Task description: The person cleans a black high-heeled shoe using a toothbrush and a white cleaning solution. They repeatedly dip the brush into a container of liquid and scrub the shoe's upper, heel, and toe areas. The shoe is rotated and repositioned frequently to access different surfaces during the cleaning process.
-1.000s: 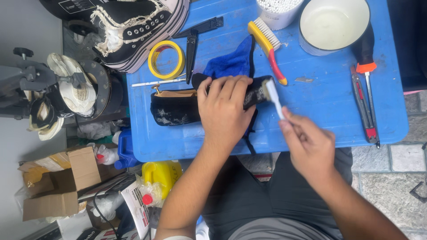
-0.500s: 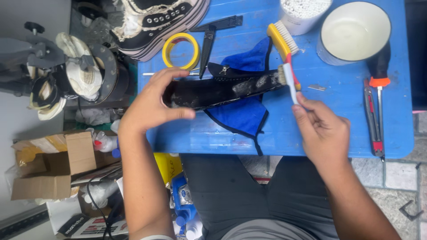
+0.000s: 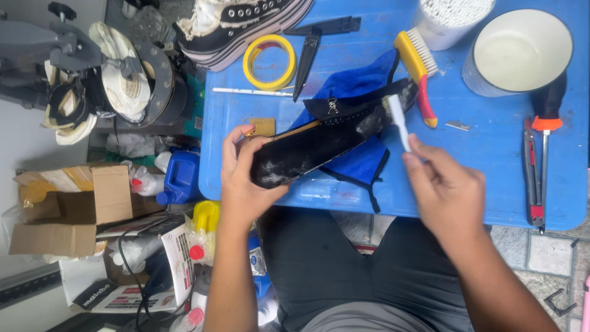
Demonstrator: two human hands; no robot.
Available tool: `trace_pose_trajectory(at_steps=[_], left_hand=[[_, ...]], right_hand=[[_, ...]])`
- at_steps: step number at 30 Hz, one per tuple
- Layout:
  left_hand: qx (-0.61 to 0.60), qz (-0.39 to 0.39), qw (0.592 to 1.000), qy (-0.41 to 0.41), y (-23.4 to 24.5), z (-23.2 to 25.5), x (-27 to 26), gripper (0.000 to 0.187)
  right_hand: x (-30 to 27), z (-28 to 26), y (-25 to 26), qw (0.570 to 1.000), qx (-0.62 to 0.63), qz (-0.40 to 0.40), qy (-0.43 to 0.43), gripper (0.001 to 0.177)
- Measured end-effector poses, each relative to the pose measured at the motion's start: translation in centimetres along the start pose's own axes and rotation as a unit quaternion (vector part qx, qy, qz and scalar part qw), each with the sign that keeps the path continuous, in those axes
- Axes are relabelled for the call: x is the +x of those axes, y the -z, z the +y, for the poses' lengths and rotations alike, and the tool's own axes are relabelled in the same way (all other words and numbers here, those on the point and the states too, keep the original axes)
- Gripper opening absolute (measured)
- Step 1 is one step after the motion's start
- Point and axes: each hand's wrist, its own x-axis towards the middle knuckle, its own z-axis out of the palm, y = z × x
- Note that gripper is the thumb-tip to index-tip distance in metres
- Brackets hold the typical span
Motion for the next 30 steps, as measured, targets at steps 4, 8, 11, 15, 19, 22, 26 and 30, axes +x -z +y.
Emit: trace_pose_trajectory(at_steps=[4,8,11,15,19,22,26,30], left_hand=[[0.026,0.07,0.997,-0.009,-1.9,1.2,-2.0,0.079],[0.044,0.108,0.993,-0.023,-3.5,1.2,-3.4,0.084],[0.034,0.125,0.991,-0.031,-4.6,0.9,-4.5,0.085],[0.0,0.141,0.988,-0.059,-5.8,0.9,-5.7,0.096],[-0.05,0.165,0.98,-0.097,-6.7,0.6,-6.0,0.111],[-0.068,0.171,0.978,-0.094,-6.9,0.3,-6.0,0.114],[-0.042,0.166,0.979,-0.109,-6.6,0.4,-5.8,0.116],[-0.032,0.176,0.976,-0.125,-6.5,0.8,-4.6,0.121]], right_hand=[[-1.5,-2.2,-1.4,0.987,-0.054,-0.045,0.146,0.021],[-0.8,-2.0,-0.7,0.982,-0.057,-0.077,0.165,0.019],[2.1,-0.5,1.0,0.986,-0.112,-0.017,0.122,0.022],[1.9,-1.2,0.8,0.989,-0.112,-0.018,0.091,0.019],[-2.4,-3.6,-0.6,0.983,-0.037,-0.117,0.134,0.023],[-1.5,-2.7,0.2,0.983,-0.022,-0.1,0.155,0.019],[1.1,-0.7,1.8,0.994,-0.087,-0.064,0.012,0.024],[-2.6,-1.7,0.3,0.98,-0.006,-0.129,0.151,0.024]])
